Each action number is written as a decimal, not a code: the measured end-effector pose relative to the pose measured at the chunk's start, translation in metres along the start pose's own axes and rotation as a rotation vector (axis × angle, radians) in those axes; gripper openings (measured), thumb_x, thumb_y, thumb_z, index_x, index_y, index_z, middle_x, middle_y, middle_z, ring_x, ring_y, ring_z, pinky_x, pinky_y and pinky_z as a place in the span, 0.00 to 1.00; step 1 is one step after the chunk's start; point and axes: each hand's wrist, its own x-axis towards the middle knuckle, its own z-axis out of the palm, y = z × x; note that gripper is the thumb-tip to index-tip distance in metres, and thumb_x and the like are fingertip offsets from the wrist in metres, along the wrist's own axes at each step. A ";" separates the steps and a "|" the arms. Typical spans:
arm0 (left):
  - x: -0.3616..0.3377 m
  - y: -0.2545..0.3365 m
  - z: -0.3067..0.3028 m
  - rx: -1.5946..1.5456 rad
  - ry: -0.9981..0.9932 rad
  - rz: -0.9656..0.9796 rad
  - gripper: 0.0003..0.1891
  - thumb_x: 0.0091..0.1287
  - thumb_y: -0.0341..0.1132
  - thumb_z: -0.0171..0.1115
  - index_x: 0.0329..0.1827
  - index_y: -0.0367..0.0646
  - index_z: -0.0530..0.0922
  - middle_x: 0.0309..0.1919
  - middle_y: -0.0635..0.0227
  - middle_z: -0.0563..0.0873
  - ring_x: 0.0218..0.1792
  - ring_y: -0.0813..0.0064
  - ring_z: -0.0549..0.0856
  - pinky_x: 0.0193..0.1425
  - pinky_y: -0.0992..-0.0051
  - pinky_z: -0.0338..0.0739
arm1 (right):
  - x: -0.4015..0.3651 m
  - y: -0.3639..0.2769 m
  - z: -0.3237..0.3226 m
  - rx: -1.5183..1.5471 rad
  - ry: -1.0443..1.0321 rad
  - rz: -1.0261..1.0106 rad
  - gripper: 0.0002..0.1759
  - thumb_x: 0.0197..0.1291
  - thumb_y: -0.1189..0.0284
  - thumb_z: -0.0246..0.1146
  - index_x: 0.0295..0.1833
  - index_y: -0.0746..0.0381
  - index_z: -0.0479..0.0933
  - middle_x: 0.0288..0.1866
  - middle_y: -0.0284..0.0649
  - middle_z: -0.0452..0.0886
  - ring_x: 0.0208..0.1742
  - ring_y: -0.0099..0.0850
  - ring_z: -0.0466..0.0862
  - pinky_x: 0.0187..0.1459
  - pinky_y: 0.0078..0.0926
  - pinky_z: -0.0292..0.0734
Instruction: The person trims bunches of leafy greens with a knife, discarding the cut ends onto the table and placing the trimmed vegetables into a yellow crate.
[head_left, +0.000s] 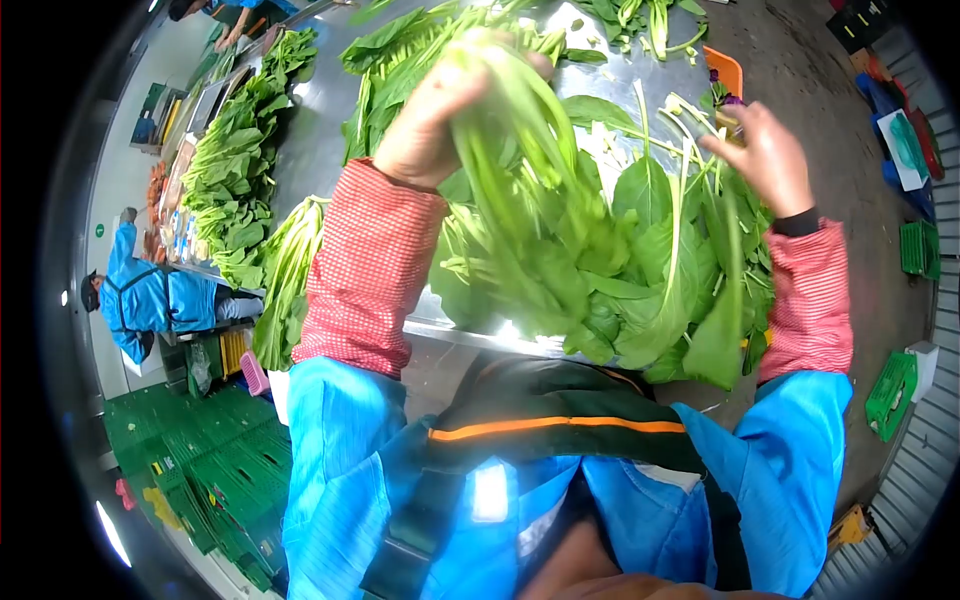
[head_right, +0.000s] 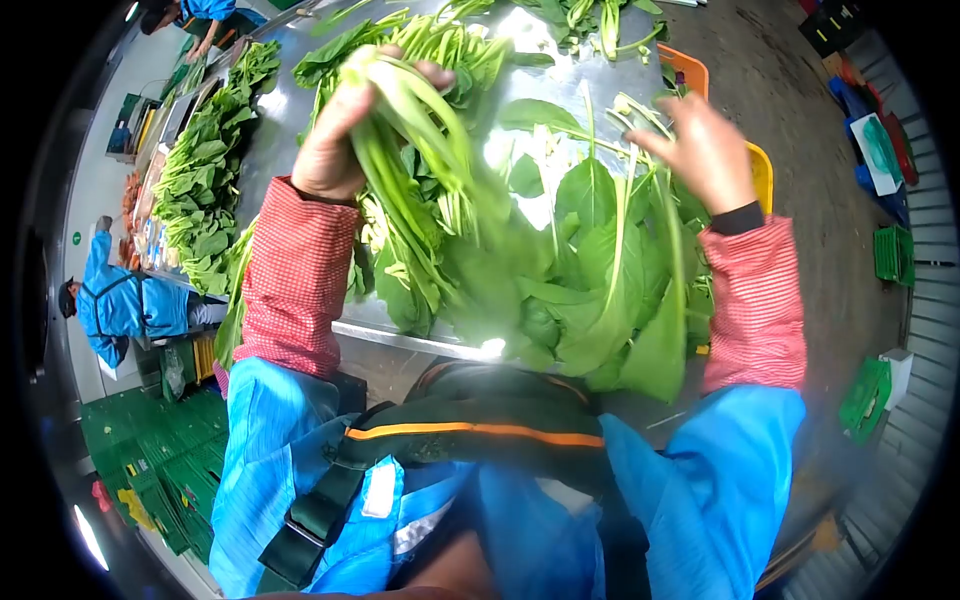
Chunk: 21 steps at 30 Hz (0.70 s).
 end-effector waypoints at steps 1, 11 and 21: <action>-0.006 0.010 -0.002 -0.079 0.109 -0.004 0.24 0.67 0.47 0.62 0.61 0.47 0.70 0.59 0.57 0.78 0.68 0.48 0.70 0.68 0.50 0.70 | -0.007 -0.010 0.017 0.068 0.010 -0.014 0.24 0.59 0.58 0.67 0.54 0.63 0.79 0.45 0.48 0.83 0.44 0.40 0.84 0.46 0.32 0.78; -0.094 0.139 -0.016 0.628 0.470 0.243 0.21 0.66 0.37 0.63 0.60 0.39 0.71 0.48 0.58 0.82 0.50 0.65 0.84 0.56 0.66 0.80 | -0.070 -0.090 0.138 0.708 -0.166 0.111 0.19 0.59 0.60 0.65 0.46 0.65 0.81 0.37 0.49 0.85 0.37 0.43 0.85 0.42 0.34 0.79; -0.231 0.078 -0.205 2.279 0.744 -0.316 0.22 0.56 0.34 0.69 0.53 0.55 0.73 0.43 0.57 0.75 0.39 0.55 0.83 0.38 0.60 0.81 | -0.064 -0.218 0.143 0.547 -0.178 -0.218 0.23 0.57 0.55 0.67 0.44 0.65 0.81 0.39 0.47 0.84 0.34 0.42 0.84 0.37 0.36 0.79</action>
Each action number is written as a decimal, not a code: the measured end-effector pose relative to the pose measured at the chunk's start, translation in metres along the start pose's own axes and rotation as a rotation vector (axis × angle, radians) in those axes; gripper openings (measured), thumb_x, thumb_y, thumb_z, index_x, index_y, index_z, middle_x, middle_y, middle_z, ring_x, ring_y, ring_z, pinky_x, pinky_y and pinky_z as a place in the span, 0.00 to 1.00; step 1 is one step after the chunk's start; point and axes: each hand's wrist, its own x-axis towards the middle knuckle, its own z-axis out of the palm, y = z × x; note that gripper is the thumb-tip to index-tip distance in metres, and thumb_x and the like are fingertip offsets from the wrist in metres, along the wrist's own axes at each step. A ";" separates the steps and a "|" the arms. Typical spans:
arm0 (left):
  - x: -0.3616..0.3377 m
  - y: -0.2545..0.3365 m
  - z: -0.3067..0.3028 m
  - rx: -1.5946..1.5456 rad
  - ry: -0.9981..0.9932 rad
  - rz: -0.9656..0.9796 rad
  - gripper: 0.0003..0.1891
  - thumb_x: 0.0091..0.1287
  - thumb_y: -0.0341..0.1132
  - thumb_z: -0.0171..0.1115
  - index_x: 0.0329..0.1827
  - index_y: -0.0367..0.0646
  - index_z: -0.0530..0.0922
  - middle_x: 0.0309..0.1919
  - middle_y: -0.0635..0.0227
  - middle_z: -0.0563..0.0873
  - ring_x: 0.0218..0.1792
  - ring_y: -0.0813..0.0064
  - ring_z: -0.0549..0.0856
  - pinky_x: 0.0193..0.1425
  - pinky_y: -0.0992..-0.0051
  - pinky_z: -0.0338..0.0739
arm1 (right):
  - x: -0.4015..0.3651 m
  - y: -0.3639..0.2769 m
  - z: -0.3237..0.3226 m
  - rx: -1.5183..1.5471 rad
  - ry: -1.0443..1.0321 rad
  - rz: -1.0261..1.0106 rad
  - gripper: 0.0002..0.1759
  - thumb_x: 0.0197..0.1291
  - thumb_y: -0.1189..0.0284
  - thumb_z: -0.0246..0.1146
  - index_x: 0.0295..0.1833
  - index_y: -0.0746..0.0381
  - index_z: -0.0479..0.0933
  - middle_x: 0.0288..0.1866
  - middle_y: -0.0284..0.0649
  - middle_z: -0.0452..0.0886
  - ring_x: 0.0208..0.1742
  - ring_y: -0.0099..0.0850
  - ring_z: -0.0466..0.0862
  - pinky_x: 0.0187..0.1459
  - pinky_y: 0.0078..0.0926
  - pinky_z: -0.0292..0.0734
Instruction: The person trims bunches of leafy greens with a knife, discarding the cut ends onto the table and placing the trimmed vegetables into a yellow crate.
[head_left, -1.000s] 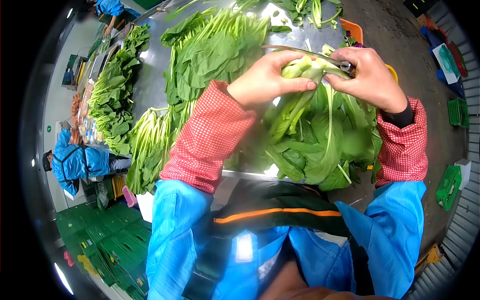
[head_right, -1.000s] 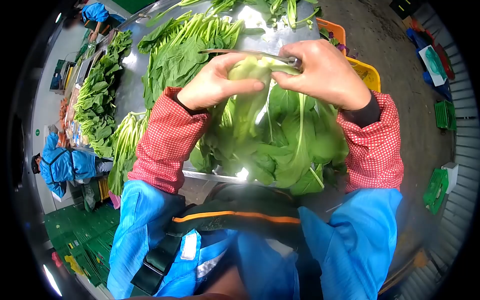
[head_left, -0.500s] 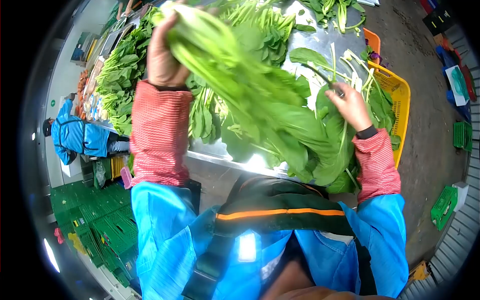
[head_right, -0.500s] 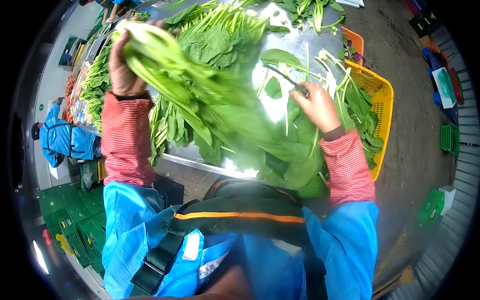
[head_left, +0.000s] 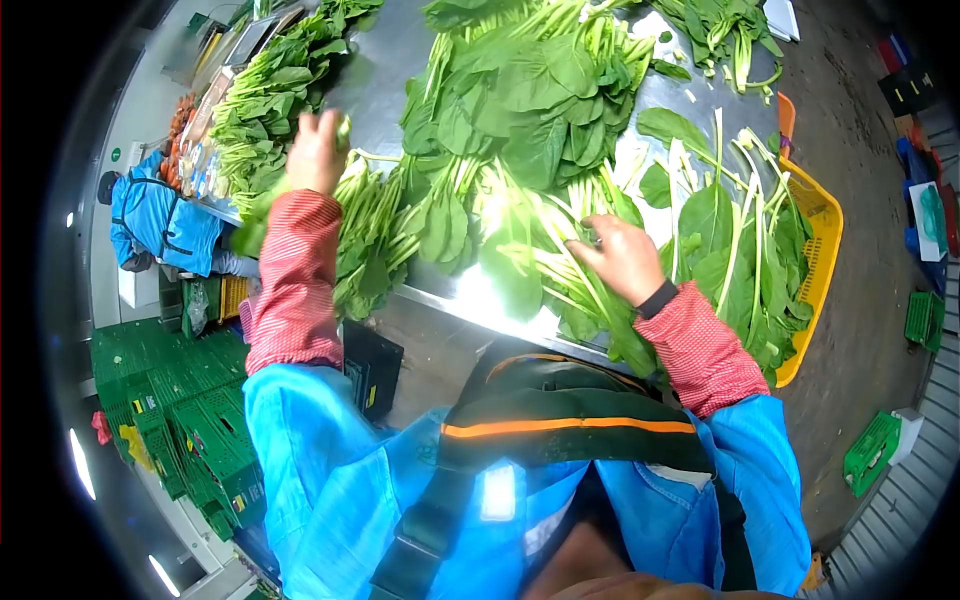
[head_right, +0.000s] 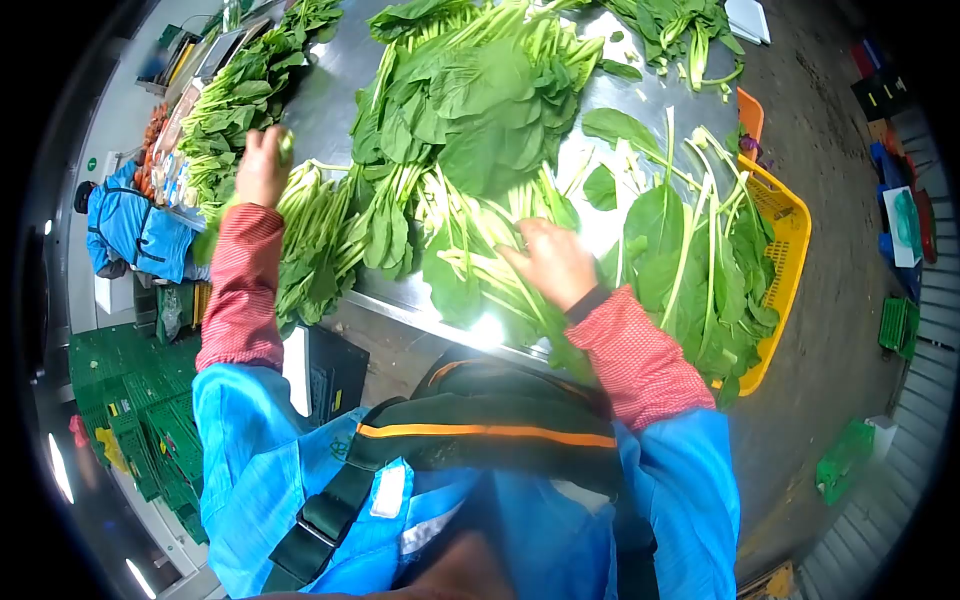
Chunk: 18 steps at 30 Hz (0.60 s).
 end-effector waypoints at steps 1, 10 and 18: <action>-0.015 -0.012 0.027 -0.051 -0.058 -0.047 0.23 0.56 0.37 0.71 0.54 0.56 0.72 0.44 0.55 0.74 0.39 0.54 0.83 0.37 0.59 0.81 | 0.002 -0.007 0.006 -0.056 -0.071 0.012 0.24 0.55 0.55 0.67 0.46 0.65 0.80 0.39 0.47 0.83 0.35 0.43 0.83 0.37 0.37 0.79; -0.062 0.005 0.079 0.044 -0.324 -0.333 0.49 0.47 0.67 0.69 0.72 0.54 0.64 0.59 0.54 0.74 0.63 0.57 0.72 0.66 0.49 0.62 | 0.011 -0.009 0.035 -0.241 -0.051 -0.092 0.14 0.54 0.71 0.63 0.45 0.63 0.73 0.36 0.46 0.79 0.30 0.43 0.83 0.30 0.38 0.79; -0.059 0.163 -0.006 -1.103 -0.461 -0.282 0.20 0.65 0.40 0.65 0.56 0.40 0.78 0.47 0.62 0.85 0.47 0.74 0.82 0.52 0.75 0.76 | 0.009 0.022 -0.021 0.511 0.068 0.221 0.18 0.56 0.72 0.63 0.51 0.67 0.78 0.30 0.40 0.81 0.30 0.24 0.79 0.35 0.23 0.75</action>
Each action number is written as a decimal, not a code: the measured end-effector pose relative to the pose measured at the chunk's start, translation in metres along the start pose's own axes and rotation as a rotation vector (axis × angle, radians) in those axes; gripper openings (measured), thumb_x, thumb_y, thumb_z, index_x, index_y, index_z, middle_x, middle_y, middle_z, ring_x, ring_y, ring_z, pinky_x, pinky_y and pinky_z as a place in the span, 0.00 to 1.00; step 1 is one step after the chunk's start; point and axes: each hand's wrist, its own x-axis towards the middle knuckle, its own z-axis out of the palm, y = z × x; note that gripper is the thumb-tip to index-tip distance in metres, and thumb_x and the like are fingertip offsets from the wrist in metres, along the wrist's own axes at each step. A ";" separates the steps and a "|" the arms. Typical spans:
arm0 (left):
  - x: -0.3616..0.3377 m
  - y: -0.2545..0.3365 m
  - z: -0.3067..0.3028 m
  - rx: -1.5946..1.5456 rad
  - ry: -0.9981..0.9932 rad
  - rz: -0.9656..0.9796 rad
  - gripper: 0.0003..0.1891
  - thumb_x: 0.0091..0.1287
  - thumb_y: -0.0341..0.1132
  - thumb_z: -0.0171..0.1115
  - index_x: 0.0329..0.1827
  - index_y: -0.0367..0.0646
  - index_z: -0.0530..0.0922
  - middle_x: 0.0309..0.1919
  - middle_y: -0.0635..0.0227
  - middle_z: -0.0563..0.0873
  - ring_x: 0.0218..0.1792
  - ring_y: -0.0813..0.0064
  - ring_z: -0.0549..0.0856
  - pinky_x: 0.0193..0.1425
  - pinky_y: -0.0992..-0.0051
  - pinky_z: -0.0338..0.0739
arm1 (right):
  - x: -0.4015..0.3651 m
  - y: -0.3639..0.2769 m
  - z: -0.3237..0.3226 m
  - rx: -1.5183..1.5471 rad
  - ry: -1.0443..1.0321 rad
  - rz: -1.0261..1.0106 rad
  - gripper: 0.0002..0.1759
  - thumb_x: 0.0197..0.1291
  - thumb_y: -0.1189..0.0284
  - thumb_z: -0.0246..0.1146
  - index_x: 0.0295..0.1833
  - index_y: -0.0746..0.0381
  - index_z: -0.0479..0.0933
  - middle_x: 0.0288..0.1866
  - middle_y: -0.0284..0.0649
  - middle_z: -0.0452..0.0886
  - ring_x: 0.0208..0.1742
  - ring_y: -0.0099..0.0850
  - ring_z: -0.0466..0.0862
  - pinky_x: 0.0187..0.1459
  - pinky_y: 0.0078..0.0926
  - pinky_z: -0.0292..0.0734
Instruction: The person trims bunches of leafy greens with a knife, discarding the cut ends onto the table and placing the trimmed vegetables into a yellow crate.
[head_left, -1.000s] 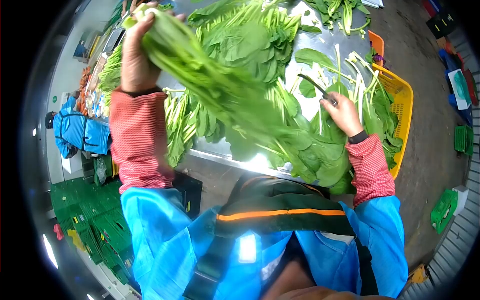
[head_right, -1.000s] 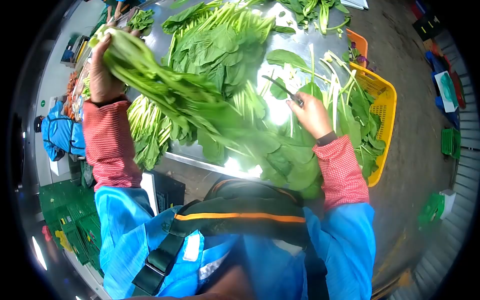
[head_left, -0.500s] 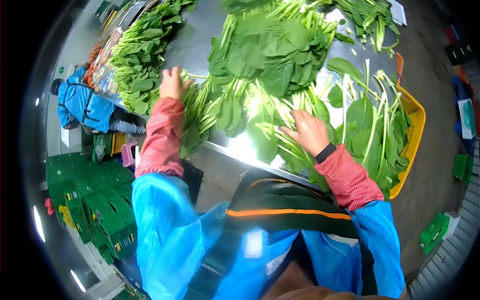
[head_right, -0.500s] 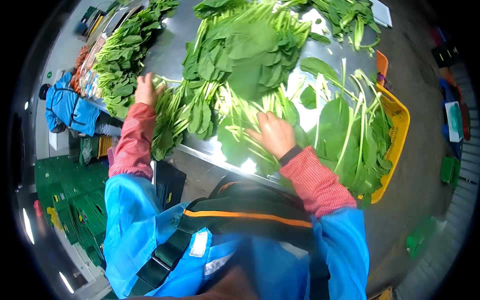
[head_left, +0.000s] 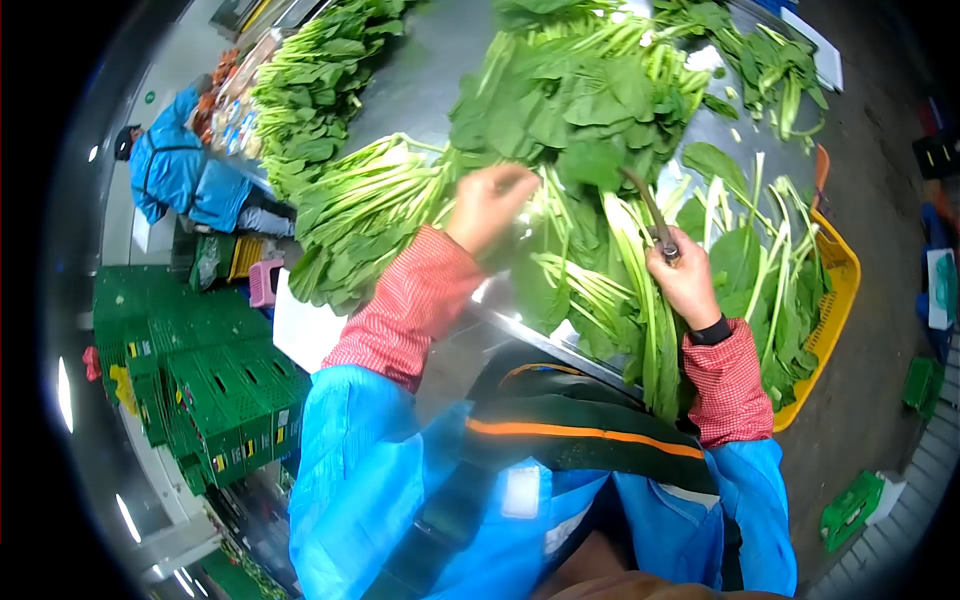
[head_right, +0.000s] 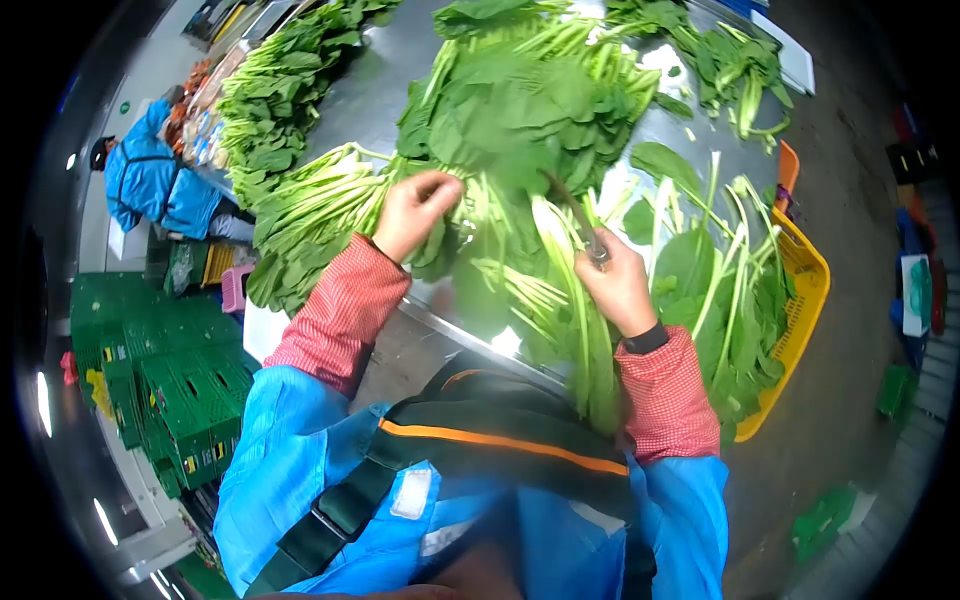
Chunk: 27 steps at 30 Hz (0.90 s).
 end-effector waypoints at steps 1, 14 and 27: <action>-0.003 0.014 0.021 -0.055 -0.133 -0.026 0.19 0.67 0.40 0.64 0.57 0.39 0.78 0.48 0.65 0.85 0.48 0.82 0.81 0.52 0.78 0.75 | -0.003 -0.007 -0.012 0.106 -0.042 0.072 0.17 0.56 0.74 0.63 0.51 0.68 0.78 0.29 0.32 0.77 0.29 0.17 0.74 0.34 0.18 0.72; -0.001 0.126 0.155 -0.851 -0.501 -0.116 0.18 0.67 0.31 0.63 0.59 0.37 0.75 0.46 0.72 0.84 0.43 0.84 0.82 0.50 0.82 0.76 | -0.026 -0.038 -0.129 -0.568 0.265 -0.389 0.06 0.54 0.71 0.66 0.39 0.57 0.80 0.32 0.37 0.80 0.30 0.37 0.82 0.32 0.30 0.78; 0.007 0.159 0.192 -0.931 -0.613 -0.124 0.33 0.59 0.23 0.68 0.69 0.40 0.65 0.50 0.67 0.82 0.48 0.77 0.82 0.56 0.75 0.77 | -0.023 -0.003 -0.161 0.148 -0.014 -0.075 0.19 0.56 0.65 0.70 0.50 0.65 0.80 0.33 0.29 0.77 0.32 0.20 0.74 0.36 0.19 0.71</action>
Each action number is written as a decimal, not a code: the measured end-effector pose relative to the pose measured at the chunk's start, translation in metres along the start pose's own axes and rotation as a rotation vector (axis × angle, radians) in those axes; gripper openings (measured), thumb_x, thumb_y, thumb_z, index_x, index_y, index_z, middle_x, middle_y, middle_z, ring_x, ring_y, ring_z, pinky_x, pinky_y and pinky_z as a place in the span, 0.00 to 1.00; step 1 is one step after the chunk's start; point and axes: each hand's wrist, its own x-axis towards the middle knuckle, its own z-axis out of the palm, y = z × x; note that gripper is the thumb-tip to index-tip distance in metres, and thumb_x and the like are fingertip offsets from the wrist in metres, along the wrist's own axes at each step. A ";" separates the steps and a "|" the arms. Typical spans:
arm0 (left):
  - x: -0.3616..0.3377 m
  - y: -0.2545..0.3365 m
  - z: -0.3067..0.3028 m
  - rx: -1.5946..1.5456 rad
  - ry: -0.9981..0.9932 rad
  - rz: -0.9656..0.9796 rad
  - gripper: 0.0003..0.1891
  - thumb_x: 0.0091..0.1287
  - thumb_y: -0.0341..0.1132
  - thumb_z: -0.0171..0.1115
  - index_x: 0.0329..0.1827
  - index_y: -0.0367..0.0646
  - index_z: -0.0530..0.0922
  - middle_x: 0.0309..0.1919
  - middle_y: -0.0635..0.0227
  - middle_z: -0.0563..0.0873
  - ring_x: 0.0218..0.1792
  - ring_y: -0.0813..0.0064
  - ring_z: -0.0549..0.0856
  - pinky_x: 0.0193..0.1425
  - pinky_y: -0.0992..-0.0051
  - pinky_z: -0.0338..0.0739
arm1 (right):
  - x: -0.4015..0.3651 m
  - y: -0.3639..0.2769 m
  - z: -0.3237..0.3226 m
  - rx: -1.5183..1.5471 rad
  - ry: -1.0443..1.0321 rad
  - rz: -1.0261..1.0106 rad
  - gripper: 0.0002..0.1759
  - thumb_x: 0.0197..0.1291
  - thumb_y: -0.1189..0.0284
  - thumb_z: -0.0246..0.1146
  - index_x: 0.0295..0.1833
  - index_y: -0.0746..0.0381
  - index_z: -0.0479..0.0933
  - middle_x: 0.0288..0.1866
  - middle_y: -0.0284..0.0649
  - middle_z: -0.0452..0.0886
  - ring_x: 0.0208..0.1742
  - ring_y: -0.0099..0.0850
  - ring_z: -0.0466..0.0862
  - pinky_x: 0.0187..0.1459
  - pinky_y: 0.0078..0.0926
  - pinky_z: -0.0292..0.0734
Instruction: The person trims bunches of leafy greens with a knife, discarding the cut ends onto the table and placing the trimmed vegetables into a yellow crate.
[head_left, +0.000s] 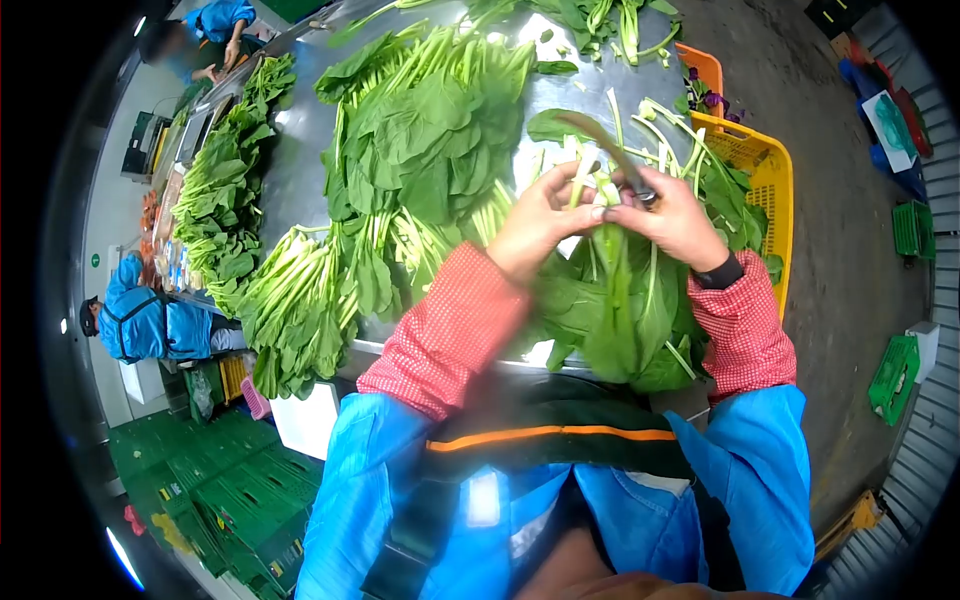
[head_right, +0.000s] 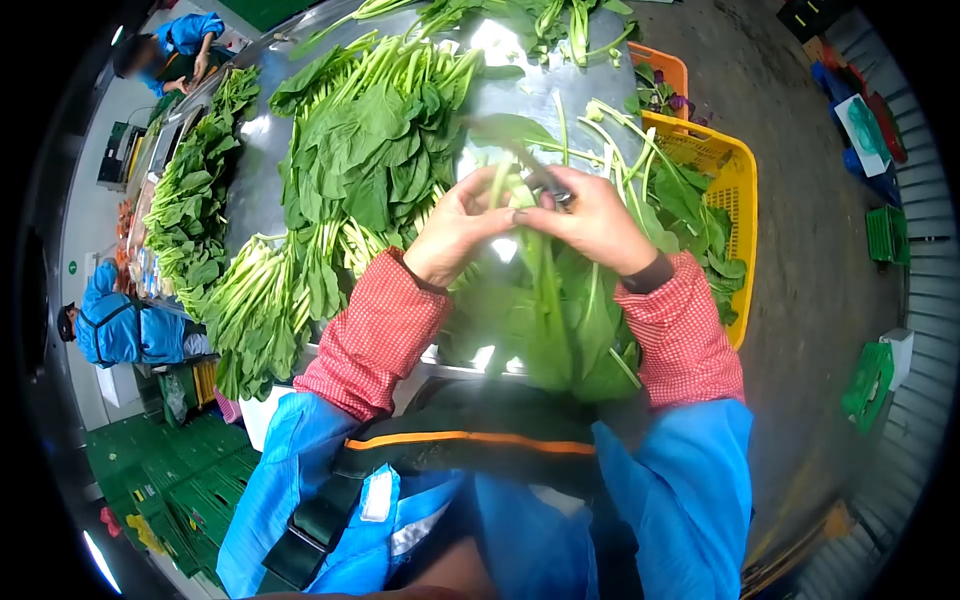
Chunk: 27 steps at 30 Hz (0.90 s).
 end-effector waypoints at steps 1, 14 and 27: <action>0.002 0.000 0.000 -0.019 -0.019 0.015 0.34 0.59 0.24 0.69 0.69 0.40 0.65 0.51 0.66 0.82 0.49 0.76 0.82 0.58 0.74 0.76 | 0.001 -0.005 -0.002 -0.068 0.013 -0.007 0.18 0.56 0.66 0.70 0.49 0.65 0.80 0.32 0.30 0.78 0.32 0.20 0.74 0.35 0.19 0.71; -0.008 0.045 0.003 0.382 -0.166 0.180 0.31 0.59 0.27 0.69 0.67 0.41 0.69 0.54 0.65 0.80 0.53 0.78 0.80 0.60 0.75 0.75 | 0.020 -0.078 -0.010 -0.439 -0.054 -0.197 0.19 0.57 0.69 0.68 0.50 0.70 0.80 0.30 0.42 0.81 0.27 0.23 0.78 0.31 0.23 0.74; -0.093 0.053 -0.142 -0.345 0.271 0.198 0.17 0.65 0.54 0.61 0.38 0.50 0.75 0.27 0.72 0.75 0.37 0.71 0.79 0.47 0.64 0.78 | 0.048 0.064 0.135 -0.707 -0.037 0.051 0.29 0.55 0.54 0.67 0.52 0.67 0.76 0.38 0.52 0.83 0.38 0.46 0.85 0.41 0.39 0.81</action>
